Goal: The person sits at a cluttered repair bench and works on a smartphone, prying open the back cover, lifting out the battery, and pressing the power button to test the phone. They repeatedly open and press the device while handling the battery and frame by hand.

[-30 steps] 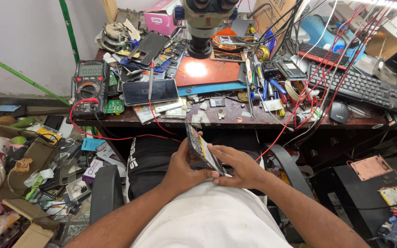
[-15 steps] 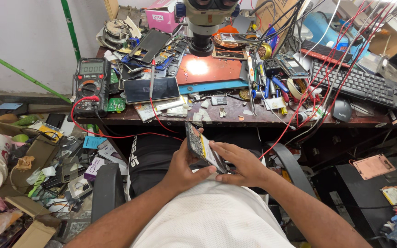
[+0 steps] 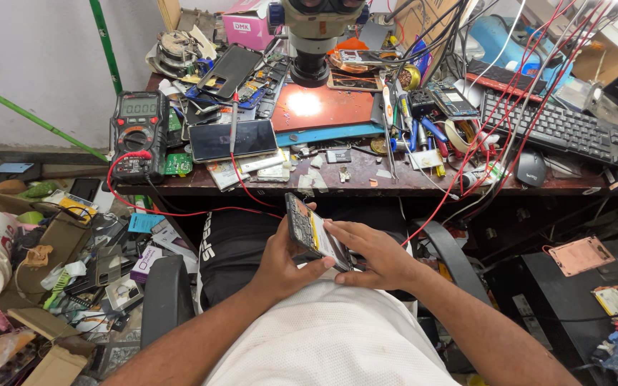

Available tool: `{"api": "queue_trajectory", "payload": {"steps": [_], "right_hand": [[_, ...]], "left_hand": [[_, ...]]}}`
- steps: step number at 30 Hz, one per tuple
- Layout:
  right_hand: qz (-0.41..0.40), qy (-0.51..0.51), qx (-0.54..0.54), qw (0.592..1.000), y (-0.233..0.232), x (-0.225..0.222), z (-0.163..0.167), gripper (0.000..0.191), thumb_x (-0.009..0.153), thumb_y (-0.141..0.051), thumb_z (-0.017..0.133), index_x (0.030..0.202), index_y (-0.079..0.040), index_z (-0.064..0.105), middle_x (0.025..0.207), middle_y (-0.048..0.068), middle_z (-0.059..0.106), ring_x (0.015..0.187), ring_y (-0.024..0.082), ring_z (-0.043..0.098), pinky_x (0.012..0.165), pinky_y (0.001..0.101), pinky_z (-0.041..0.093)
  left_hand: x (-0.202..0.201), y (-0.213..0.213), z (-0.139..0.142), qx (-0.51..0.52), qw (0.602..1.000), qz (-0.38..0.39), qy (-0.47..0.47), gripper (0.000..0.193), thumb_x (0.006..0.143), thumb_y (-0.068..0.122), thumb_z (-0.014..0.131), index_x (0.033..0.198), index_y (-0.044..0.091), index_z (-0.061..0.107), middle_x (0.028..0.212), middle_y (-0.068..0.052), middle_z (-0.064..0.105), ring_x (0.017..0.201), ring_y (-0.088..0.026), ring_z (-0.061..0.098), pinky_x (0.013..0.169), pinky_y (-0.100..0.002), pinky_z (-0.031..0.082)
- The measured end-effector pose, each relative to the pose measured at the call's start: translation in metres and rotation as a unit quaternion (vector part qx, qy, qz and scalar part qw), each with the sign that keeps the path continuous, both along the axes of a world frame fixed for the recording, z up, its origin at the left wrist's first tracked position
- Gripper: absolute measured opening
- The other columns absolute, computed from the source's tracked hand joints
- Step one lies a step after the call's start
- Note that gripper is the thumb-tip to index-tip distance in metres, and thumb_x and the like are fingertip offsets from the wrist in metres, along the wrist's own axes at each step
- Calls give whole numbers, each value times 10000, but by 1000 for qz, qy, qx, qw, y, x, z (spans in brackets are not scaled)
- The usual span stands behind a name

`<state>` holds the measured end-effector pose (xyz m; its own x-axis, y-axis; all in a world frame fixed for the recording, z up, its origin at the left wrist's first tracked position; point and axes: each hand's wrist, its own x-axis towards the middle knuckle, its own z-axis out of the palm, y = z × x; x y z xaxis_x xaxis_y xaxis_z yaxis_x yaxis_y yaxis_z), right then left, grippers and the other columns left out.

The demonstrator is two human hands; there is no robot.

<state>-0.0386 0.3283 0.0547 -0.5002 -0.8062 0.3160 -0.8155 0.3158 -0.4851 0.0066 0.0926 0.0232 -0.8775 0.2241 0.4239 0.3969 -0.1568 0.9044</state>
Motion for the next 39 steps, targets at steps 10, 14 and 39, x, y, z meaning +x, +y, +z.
{"api": "queue_trajectory", "payload": {"steps": [10, 14, 39], "right_hand": [[20, 8, -7, 1000, 2, -2, -1, 964, 829, -476, 802, 1563, -21, 374, 1511, 246, 501, 1357, 422, 529, 1100, 472, 451], [24, 19, -11, 999, 5, -4, -2, 935, 838, -469, 810, 1555, -24, 407, 1520, 242, 508, 1350, 424, 541, 1085, 472, 467], [28, -56, 2, 998, 0, 3, 1, 943, 928, -510, 707, 1645, -44, 309, 1578, 213, 499, 1398, 393, 542, 1114, 452, 481]], "left_hand": [[6, -2, 9, -14, 1000, 5, 6, 898, 805, 208, 885, 1488, -39, 356, 1336, -176, 590, 1234, -235, 663, 1046, -379, 586], [4, -2, 6, -38, 998, 36, 41, 905, 771, 199, 896, 1463, -27, 358, 1384, -172, 560, 1215, -237, 663, 1016, -371, 589], [1, 6, 11, -26, 994, 105, -5, 809, 749, 224, 888, 1364, -37, 433, 1094, -122, 667, 954, -139, 718, 784, -264, 610]]}}
